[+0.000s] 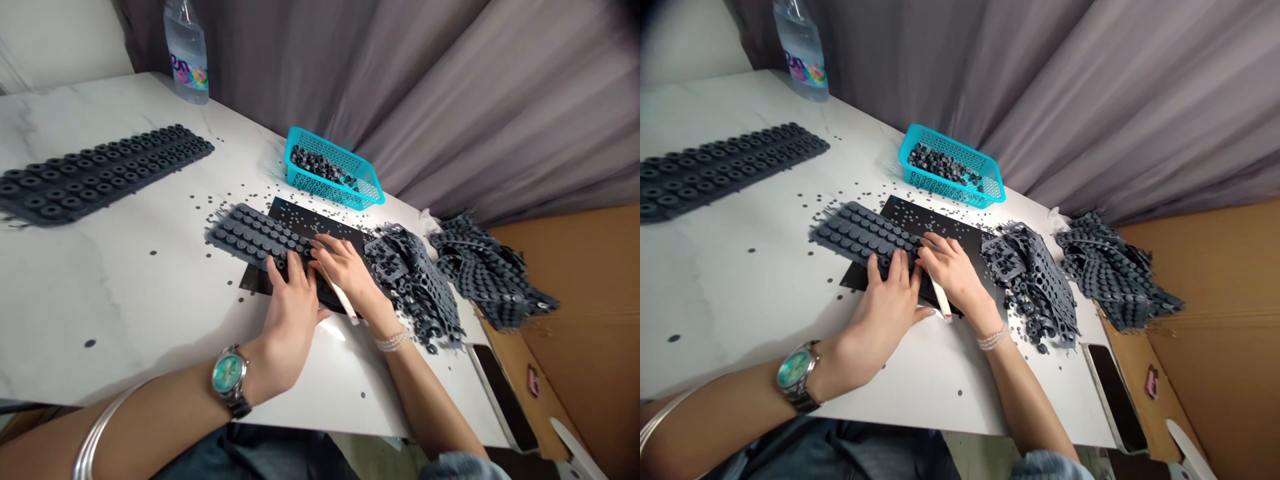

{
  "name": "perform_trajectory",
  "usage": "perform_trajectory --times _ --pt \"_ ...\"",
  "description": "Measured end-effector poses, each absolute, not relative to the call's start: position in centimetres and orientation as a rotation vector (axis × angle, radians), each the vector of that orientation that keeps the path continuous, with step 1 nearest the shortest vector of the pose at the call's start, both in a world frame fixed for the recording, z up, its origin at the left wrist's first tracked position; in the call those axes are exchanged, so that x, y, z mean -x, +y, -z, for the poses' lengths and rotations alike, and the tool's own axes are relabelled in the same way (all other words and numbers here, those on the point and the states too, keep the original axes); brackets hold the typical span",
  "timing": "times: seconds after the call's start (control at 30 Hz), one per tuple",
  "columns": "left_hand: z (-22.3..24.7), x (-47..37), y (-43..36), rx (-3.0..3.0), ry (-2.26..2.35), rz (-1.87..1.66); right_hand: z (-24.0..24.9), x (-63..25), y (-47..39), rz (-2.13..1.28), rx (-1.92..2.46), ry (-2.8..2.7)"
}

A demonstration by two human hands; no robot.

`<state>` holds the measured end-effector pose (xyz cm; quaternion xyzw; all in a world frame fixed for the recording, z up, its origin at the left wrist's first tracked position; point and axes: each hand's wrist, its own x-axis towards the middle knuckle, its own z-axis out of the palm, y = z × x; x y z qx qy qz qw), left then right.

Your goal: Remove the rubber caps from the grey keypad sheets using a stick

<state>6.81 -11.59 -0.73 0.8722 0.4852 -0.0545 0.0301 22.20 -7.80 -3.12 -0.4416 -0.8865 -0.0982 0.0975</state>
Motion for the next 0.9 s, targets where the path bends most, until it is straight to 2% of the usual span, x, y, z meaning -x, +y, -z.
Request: perform_trajectory --times 0.3,0.57,0.9 --pt "1.5 -7.0 -11.8 -2.741 1.525 0.139 4.2 -24.8 -6.8 0.340 1.628 -1.993" --pt "0.9 -6.9 -11.8 -2.749 1.519 0.182 3.0 -21.9 -7.8 0.207 1.369 -2.406" --pt "1.7 -7.0 -12.1 -2.831 1.564 0.156 3.5 -21.6 -7.2 0.309 1.326 -2.518"
